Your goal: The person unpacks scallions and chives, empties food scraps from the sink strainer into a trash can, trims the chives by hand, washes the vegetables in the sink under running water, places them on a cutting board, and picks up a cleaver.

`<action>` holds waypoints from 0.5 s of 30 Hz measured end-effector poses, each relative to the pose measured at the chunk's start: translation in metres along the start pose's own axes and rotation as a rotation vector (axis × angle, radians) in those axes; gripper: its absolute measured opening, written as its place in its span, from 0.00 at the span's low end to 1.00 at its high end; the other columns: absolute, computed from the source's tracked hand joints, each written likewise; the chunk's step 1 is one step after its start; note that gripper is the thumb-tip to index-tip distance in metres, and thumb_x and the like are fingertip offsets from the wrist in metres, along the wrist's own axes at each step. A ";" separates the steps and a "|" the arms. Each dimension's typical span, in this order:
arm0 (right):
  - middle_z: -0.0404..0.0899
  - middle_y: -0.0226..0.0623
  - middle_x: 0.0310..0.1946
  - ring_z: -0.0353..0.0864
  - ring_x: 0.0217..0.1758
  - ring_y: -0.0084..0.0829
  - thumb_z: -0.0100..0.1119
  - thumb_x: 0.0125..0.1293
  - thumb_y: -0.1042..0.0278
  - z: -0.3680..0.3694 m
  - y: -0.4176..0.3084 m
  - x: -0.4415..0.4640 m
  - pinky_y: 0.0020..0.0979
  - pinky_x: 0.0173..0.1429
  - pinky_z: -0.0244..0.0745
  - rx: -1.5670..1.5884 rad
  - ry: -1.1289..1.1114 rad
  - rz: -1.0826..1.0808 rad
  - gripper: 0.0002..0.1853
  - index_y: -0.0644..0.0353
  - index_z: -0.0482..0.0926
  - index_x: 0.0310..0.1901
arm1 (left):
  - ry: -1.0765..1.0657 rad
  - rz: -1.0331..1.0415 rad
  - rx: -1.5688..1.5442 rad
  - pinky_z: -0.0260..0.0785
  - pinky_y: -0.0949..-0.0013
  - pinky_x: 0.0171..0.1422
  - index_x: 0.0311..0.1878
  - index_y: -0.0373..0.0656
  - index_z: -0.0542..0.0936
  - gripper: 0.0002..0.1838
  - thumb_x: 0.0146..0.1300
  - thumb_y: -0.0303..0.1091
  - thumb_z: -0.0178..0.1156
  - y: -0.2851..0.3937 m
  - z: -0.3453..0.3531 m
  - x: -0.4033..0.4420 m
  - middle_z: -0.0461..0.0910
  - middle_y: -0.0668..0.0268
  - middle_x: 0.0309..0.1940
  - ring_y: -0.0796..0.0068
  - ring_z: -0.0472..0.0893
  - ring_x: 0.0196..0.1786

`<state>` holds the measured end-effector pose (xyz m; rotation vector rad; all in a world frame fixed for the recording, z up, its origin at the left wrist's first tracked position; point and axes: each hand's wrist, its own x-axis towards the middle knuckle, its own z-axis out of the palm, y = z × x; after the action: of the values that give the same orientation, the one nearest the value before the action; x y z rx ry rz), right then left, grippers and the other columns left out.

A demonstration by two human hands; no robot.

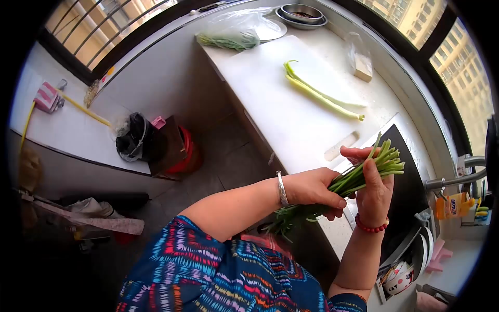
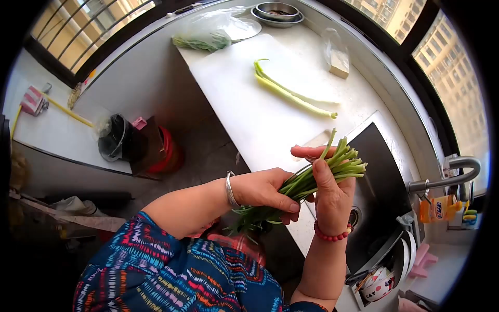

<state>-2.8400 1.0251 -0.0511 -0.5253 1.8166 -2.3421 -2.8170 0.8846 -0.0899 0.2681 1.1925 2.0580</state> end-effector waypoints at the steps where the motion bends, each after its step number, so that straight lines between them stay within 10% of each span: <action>1: 0.77 0.47 0.39 0.75 0.44 0.31 0.48 0.64 0.65 0.014 0.003 0.000 0.27 0.46 0.70 -0.012 -0.075 0.006 0.12 0.65 0.71 0.42 | 0.029 0.015 0.028 0.71 0.74 0.33 0.38 0.34 0.70 0.13 0.52 0.31 0.59 0.002 -0.004 -0.022 0.77 0.61 0.24 0.75 0.78 0.25; 15: 0.71 0.42 0.49 0.71 0.51 0.32 0.58 0.55 0.51 0.353 0.116 -0.067 0.34 0.54 0.65 0.513 -0.670 0.548 0.33 0.61 0.60 0.57 | 0.630 0.282 -0.154 0.70 0.71 0.30 0.35 0.37 0.72 0.07 0.55 0.28 0.56 -0.047 -0.073 -0.411 0.73 0.63 0.22 0.75 0.74 0.23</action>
<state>-2.6668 0.6931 -0.0999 -0.5503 0.8749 -1.8280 -2.5386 0.5698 -0.0980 -0.3332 1.4006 2.5711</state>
